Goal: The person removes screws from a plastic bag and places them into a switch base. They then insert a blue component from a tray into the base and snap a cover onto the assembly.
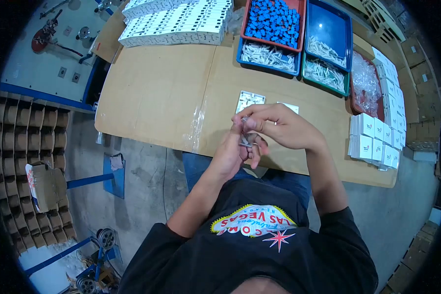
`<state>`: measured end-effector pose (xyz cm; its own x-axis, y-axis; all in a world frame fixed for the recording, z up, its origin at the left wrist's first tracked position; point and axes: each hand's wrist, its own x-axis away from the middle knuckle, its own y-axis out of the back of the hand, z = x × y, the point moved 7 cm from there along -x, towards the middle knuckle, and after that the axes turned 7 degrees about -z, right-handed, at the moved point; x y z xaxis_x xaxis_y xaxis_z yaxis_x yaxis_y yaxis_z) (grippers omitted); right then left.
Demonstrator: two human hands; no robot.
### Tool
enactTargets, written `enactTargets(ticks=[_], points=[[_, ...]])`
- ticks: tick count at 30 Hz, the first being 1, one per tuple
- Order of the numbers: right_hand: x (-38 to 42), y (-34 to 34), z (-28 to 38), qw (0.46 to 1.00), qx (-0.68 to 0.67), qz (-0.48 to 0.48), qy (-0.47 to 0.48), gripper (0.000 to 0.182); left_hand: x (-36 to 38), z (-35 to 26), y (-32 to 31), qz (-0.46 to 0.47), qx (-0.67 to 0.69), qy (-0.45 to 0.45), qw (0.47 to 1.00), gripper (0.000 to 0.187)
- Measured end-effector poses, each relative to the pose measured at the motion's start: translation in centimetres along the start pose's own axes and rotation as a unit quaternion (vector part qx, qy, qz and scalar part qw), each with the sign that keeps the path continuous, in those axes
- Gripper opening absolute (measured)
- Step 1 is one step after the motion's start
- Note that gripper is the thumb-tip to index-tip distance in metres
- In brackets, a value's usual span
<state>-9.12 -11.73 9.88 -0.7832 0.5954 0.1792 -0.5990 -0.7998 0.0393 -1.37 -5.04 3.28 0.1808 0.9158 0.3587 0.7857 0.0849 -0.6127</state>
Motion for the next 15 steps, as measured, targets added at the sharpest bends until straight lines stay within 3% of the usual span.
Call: enactTargets(ticks=[2, 6, 7, 9, 12, 15], points=[[-0.4, 0.3, 0.4, 0.986, 0.042, -0.021, 0.158, 0.031, 0.2, -0.2, 0.4, -0.011, -0.021, -0.001, 1.000, 0.076], [-0.3, -0.2, -1.2, 0.999, 0.019, 0.025, -0.034, 0.032, 0.1, -0.3, 0.4, 0.003, -0.055, 0.005, 0.998, 0.083], [-0.3, -0.2, -1.5, 0.999, 0.017, 0.028, -0.038, 0.032, 0.1, 0.0, 0.6, 0.000, -0.052, 0.007, 0.999, 0.083], [-0.6, 0.2, -0.7, 0.998, 0.049, 0.014, 0.044, 0.034, -0.1, 0.4, 0.7, 0.013, -0.047, 0.000, 0.999, 0.080], [-0.5, 0.5, -0.1, 0.996, 0.055, -0.036, 0.055, 0.035, -0.3, 0.1, 0.1, 0.023, -0.014, 0.002, 1.000, 0.080], [-0.6, 0.6, -0.2, 0.997, 0.044, -0.013, 0.057, 0.032, -0.3, -0.1, 0.0, 0.025, -0.024, -0.007, 0.999, 0.079]])
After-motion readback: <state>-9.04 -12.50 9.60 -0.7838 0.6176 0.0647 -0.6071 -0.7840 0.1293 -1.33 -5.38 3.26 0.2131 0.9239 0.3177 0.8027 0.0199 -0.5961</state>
